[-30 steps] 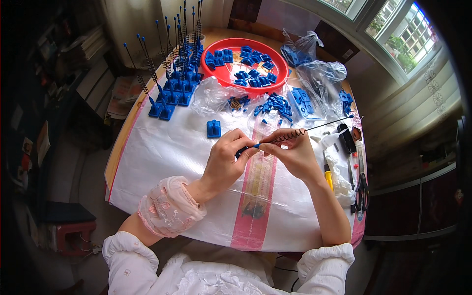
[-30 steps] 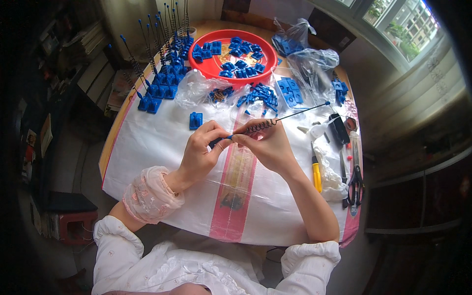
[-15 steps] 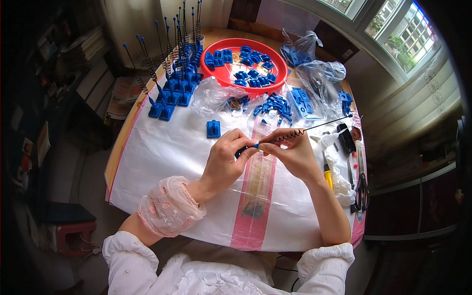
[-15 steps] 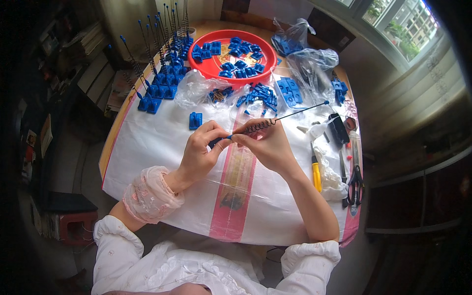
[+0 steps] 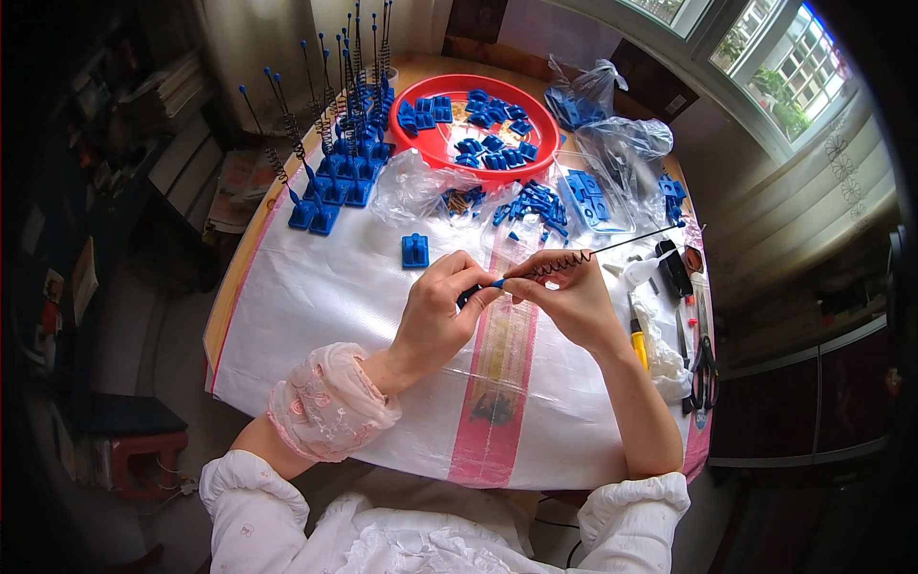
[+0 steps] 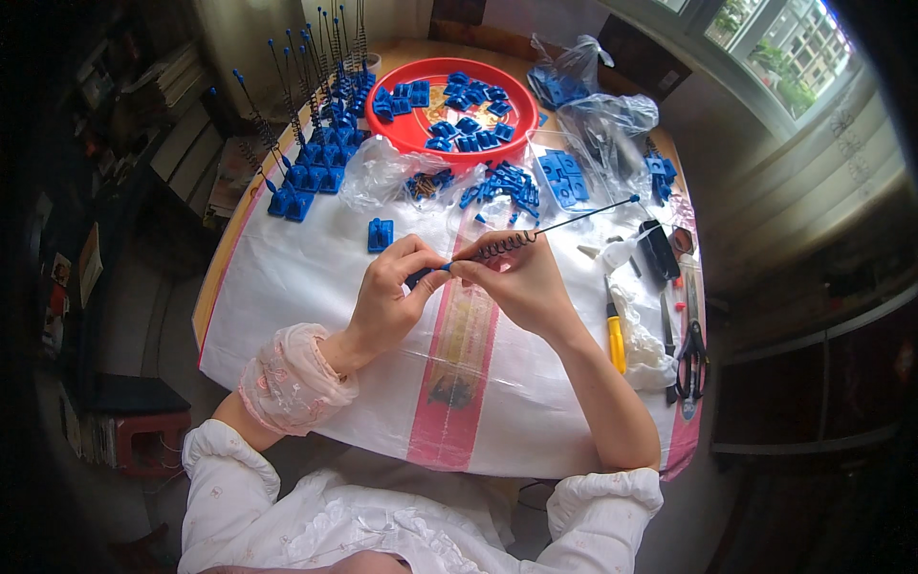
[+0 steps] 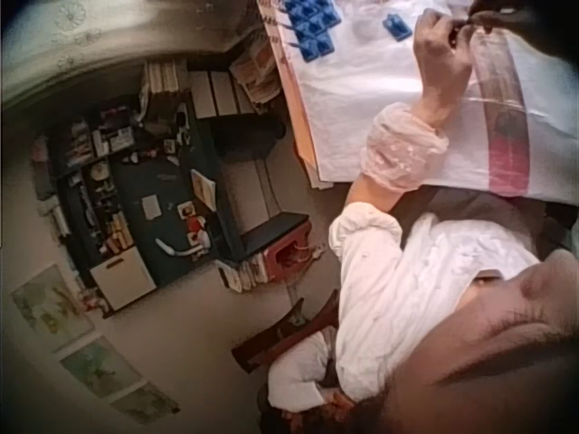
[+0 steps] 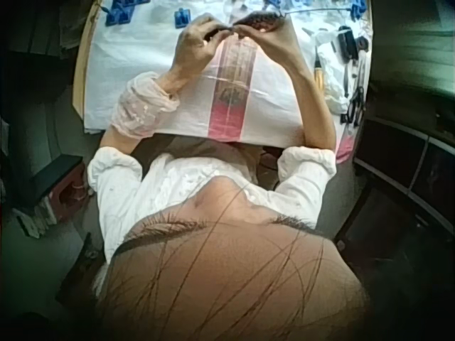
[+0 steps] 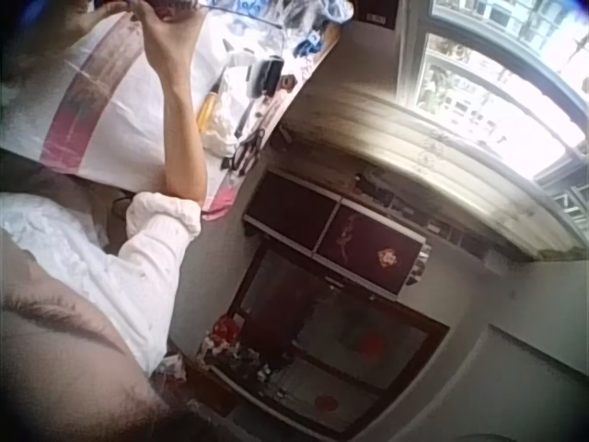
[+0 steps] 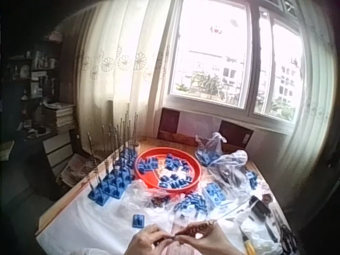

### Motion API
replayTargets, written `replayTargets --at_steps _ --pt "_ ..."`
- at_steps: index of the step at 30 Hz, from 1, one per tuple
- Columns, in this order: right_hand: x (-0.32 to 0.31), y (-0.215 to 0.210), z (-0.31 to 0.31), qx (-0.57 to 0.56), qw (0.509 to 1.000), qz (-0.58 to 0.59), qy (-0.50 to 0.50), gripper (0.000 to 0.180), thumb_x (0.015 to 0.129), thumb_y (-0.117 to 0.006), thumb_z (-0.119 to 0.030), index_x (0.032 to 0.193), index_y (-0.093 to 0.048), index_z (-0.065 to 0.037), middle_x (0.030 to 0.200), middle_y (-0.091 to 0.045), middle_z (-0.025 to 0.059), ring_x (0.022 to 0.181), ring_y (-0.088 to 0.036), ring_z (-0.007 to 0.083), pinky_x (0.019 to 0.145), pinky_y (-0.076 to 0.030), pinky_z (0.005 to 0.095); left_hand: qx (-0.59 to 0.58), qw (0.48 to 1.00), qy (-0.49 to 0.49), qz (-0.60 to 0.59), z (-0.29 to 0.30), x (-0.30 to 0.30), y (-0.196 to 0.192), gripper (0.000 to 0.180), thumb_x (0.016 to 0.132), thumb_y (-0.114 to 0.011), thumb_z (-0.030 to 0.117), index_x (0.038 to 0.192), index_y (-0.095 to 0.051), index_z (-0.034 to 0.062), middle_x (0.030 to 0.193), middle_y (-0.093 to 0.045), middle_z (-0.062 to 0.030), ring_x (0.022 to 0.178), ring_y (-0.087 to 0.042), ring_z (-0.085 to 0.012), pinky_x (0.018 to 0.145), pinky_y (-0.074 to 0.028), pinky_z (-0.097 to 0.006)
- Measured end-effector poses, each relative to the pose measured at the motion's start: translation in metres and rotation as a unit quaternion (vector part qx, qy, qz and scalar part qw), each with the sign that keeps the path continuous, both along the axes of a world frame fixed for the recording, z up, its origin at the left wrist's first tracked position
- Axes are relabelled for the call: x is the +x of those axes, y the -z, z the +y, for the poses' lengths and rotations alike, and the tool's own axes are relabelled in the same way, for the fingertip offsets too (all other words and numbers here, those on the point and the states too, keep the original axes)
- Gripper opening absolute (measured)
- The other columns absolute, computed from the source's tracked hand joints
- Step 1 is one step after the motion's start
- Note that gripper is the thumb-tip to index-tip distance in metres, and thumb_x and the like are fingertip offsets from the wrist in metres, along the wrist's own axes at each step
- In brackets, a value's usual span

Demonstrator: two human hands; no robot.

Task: Manually assembling blue plastic components by inserting metal wires and springs into the housings.

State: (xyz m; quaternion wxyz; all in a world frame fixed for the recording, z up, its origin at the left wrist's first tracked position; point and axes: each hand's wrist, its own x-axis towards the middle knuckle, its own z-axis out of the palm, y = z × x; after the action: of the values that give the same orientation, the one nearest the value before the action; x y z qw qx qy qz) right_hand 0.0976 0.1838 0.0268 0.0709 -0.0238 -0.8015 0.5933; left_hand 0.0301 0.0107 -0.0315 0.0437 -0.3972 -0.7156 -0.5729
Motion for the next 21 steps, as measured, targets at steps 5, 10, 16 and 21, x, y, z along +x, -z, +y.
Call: replayTargets --at_steps 5,10,16,21 --pt "0.0001 -0.0006 0.0007 0.005 1.000 -0.004 -0.001 0.009 0.081 -0.074 -0.003 0.087 -0.074 0.004 0.077 -0.072 0.0067 0.071 -0.067 0.0094 0.065 -0.053 0.0225 0.006 1.000 0.001 0.002 0.0008 -0.0005 0.0006 0.011 0.084 -0.072 0.009 0.089 -0.069 -0.0012 0.081 -0.060 -0.0100 0.075 -0.059 -0.0258 0.067 -0.045 -0.036" --pt "0.0001 -0.0002 0.0010 -0.002 1.000 -0.007 -0.005 0.011 0.081 -0.075 -0.002 0.089 -0.073 0.004 0.079 -0.072 0.0081 0.072 -0.067 0.0108 0.067 -0.054 0.0238 0.004 1.000 0.001 0.002 0.0005 0.0000 0.0000 0.009 0.083 -0.071 0.003 0.090 -0.068 -0.0010 0.081 -0.059 -0.0094 0.075 -0.058 -0.0227 0.067 -0.045 -0.032" --pt "0.0003 0.0002 0.0005 -0.001 1.000 0.000 -0.001 0.007 0.081 -0.074 -0.003 0.085 -0.073 0.003 0.077 -0.072 0.0062 0.071 -0.067 0.0088 0.064 -0.053 0.0219 0.004 1.000 0.000 0.007 0.0006 -0.0004 0.0009 0.009 0.083 -0.071 0.003 0.090 -0.068 -0.0012 0.081 -0.059 -0.0092 0.075 -0.058 -0.0222 0.066 -0.045 -0.032" --pt "0.0000 0.0002 0.0017 0.000 1.000 -0.006 -0.004 0.009 0.081 -0.075 -0.003 0.087 -0.073 0.004 0.078 -0.072 0.0074 0.071 -0.067 0.0100 0.066 -0.054 0.0231 0.003 1.000 0.000 0.011 0.0007 -0.0005 0.0009 0.009 0.083 -0.071 0.003 0.090 -0.068 -0.0015 0.082 -0.059 -0.0092 0.075 -0.058 -0.0221 0.066 -0.045 -0.032"
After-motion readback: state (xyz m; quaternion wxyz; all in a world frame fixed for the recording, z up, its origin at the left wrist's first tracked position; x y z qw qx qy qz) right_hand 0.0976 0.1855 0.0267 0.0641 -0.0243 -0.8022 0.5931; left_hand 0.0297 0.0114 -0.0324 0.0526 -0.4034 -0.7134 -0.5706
